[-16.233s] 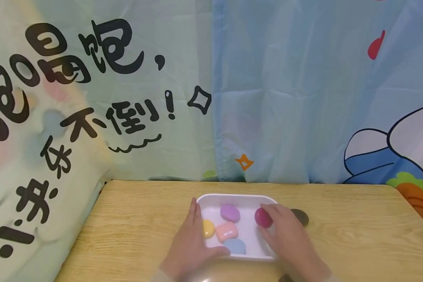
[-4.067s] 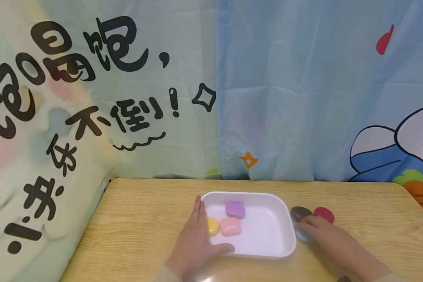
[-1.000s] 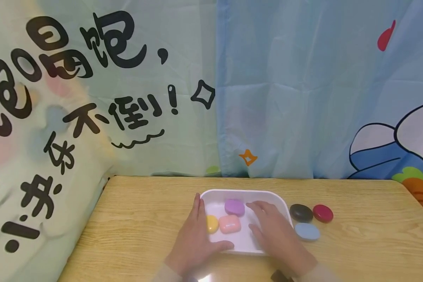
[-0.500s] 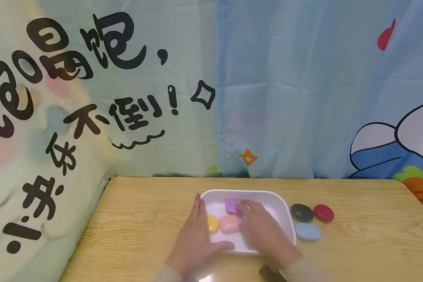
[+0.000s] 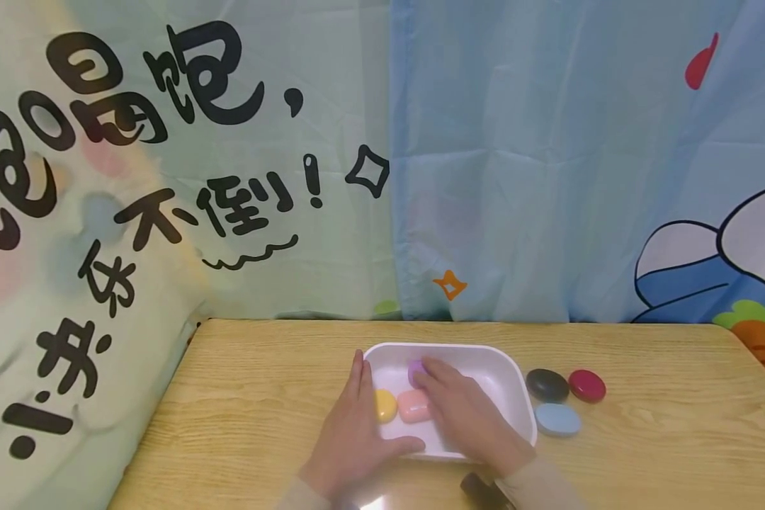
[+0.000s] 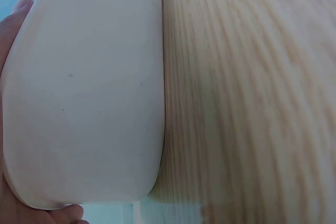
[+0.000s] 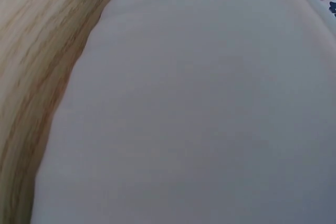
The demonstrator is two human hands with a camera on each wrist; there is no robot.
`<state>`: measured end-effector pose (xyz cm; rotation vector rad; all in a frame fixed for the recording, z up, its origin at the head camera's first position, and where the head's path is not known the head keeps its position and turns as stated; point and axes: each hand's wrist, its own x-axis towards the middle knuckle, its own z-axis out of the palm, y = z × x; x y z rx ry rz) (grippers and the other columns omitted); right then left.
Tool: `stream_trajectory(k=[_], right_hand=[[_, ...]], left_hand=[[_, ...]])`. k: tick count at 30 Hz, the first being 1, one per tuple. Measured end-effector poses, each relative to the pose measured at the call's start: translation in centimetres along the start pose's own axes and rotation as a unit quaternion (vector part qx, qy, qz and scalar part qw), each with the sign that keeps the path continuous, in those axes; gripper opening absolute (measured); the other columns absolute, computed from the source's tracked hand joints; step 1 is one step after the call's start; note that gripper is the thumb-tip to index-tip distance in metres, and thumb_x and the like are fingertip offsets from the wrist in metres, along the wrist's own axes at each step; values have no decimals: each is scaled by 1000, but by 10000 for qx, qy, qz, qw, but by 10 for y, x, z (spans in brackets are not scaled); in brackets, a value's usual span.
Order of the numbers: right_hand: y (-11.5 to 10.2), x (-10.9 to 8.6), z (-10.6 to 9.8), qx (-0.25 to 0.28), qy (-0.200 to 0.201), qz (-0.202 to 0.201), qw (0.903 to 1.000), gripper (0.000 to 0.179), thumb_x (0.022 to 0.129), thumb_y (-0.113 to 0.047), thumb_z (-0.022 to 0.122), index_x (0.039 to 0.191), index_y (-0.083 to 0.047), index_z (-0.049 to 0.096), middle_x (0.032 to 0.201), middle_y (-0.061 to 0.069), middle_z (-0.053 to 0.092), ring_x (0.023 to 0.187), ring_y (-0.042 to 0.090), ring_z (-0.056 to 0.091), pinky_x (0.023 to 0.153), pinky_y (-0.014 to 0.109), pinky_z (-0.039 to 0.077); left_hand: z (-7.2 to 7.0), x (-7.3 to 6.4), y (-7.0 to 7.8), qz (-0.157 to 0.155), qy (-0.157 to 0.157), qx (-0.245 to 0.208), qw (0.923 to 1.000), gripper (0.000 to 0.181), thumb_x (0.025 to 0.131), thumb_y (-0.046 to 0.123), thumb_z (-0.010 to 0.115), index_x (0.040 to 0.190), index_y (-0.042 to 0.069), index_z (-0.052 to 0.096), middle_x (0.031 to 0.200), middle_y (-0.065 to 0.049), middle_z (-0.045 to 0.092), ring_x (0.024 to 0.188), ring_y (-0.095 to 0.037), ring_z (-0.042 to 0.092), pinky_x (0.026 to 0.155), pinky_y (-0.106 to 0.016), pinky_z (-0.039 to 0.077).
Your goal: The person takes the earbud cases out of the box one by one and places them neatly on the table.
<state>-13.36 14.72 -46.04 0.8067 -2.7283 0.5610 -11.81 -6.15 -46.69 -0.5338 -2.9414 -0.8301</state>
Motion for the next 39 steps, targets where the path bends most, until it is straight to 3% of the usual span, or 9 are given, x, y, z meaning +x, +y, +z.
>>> stream_trajectory(k=[4,7,9,11,14,20,22,29,39], right_hand=[[0,0,1,40,148,-220,9996,40,96,-3,62,136,-2,61,137,21,57,127,39,55,103,52,47],[-2,2,-1,591,-148,365,9975,39,102,-12,55,141,-7,57,140,19,55,131,38,52,108,53,42],[-3,5,-1,1249,-402,1236,9836,40,106,-27,50,143,-11,55,143,14,55,134,36,50,112,52,38],[-4,8,-1,1824,-557,2160,9576,48,107,-44,45,144,-16,54,145,8,54,137,33,47,115,51,34],[-4,12,-1,2171,-564,2957,9286,61,103,-59,42,142,-14,55,143,7,56,135,33,49,114,51,34],[-1,12,-2,1920,-570,3376,9197,60,103,-59,40,136,-10,56,136,12,59,124,35,56,106,52,42],[0,11,-3,1811,-554,3360,9226,57,104,-55,41,133,-9,56,132,13,59,119,35,59,103,52,44],[2,2,-5,197,-476,1702,9841,29,103,-19,56,128,-8,65,123,18,63,116,39,59,100,54,48],[3,-2,-6,-37,-571,1711,9836,31,104,-20,56,132,-10,64,116,14,64,112,36,61,96,51,51]], left_hand=[[-1,-1,0,5,35,-40,10000,133,72,76,71,157,-9,13,166,-24,7,146,-37,31,110,-45,41],[0,0,0,28,49,-21,10000,133,72,76,71,156,-9,14,165,-25,7,146,-37,31,110,-45,41],[0,0,-1,45,50,-2,10000,134,72,76,71,156,-9,13,165,-26,7,146,-38,31,111,-45,41],[1,0,-1,63,49,14,10000,134,72,77,71,156,-10,12,165,-27,7,146,-38,30,111,-45,40],[0,0,0,53,47,-27,10000,135,72,77,71,157,-9,11,165,-26,6,146,-39,29,111,-44,40],[-2,0,1,3,35,-138,9999,135,71,76,72,157,-9,12,165,-25,6,146,-38,30,111,-44,40],[-2,0,1,-26,20,-157,9999,135,71,76,73,157,-8,12,165,-25,6,146,-38,31,111,-44,40],[-2,-1,0,-55,-29,-167,9998,135,71,76,72,157,-8,11,166,-24,5,146,-38,30,111,-46,40],[1,0,-2,-159,-42,-178,9997,137,69,79,71,158,-5,11,167,-21,4,144,-37,34,110,-47,41]])
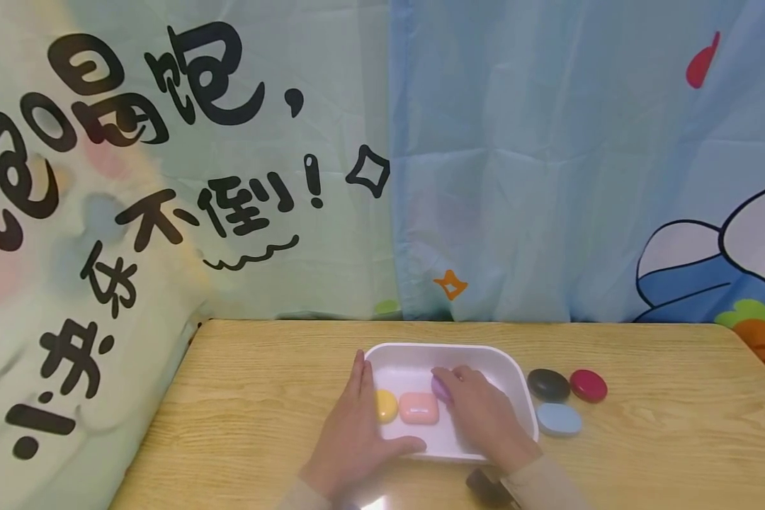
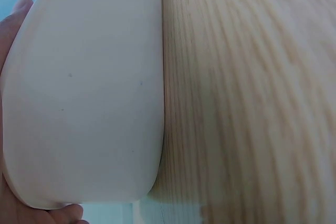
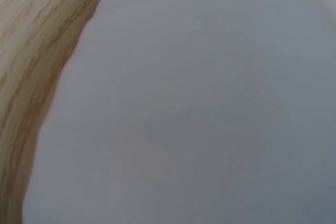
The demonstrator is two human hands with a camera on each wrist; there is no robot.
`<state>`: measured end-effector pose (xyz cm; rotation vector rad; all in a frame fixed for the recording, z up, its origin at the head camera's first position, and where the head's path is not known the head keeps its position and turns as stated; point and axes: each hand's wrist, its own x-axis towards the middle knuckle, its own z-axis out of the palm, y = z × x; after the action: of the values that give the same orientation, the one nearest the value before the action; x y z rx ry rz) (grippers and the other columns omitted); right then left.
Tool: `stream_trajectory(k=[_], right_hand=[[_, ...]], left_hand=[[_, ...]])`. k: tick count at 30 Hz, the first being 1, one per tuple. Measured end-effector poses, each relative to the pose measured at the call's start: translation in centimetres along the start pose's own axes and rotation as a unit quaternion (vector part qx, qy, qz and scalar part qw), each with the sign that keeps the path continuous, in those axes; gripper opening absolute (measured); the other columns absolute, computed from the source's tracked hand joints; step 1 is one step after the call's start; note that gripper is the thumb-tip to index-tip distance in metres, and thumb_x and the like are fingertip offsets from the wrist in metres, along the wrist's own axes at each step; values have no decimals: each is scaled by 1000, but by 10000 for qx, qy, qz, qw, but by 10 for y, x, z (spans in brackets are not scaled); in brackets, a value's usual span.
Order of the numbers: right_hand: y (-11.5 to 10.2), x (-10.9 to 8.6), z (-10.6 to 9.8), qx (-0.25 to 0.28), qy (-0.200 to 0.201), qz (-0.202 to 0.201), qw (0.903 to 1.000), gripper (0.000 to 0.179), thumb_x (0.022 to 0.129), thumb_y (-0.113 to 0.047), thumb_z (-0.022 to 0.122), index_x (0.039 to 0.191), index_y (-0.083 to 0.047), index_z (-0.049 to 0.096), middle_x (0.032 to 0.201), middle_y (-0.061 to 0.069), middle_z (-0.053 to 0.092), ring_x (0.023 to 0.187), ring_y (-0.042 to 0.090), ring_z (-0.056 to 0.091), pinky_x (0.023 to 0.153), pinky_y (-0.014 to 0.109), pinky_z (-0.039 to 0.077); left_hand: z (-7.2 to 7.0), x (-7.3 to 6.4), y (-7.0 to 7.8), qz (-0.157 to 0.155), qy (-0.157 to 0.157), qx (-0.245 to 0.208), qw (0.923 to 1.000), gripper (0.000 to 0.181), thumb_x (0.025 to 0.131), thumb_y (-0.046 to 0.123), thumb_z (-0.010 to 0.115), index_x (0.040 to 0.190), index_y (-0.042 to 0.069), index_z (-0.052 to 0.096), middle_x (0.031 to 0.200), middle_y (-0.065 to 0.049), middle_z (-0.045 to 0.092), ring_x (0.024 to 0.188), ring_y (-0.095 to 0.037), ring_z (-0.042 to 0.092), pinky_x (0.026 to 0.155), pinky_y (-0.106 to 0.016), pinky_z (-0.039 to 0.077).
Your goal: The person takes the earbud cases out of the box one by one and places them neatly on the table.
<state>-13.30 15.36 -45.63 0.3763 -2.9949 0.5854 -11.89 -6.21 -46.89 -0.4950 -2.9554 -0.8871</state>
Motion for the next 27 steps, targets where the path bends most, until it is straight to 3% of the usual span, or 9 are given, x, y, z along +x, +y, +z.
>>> stream_trajectory(k=[5,11,19,27], right_hand=[[0,-2,-2,43,-101,75,9999,34,106,-19,50,138,-14,61,119,17,60,110,37,60,91,53,53],[-2,-4,-8,299,-131,356,9988,35,107,-21,47,140,-16,59,129,20,56,116,39,57,96,57,49],[-3,-8,-18,75,188,-46,9998,34,104,-12,53,136,-15,61,128,18,57,117,36,58,99,54,49],[-2,-14,-34,7,129,52,9999,38,102,-16,59,139,-20,60,133,17,58,123,39,56,98,58,48]], left_hand=[[-1,-1,1,-28,-3,-21,10000,136,70,78,72,159,-5,10,167,-20,3,145,-37,33,111,-46,40],[-2,-2,1,-30,6,-94,10000,135,70,77,72,158,-5,12,167,-21,5,145,-37,32,111,-47,40],[0,-1,-1,40,62,-127,9999,135,70,76,73,158,-5,11,167,-20,5,146,-35,31,111,-46,40],[1,-1,-2,9,94,-138,9999,135,69,76,74,159,-5,12,167,-20,6,145,-35,34,109,-47,42]])
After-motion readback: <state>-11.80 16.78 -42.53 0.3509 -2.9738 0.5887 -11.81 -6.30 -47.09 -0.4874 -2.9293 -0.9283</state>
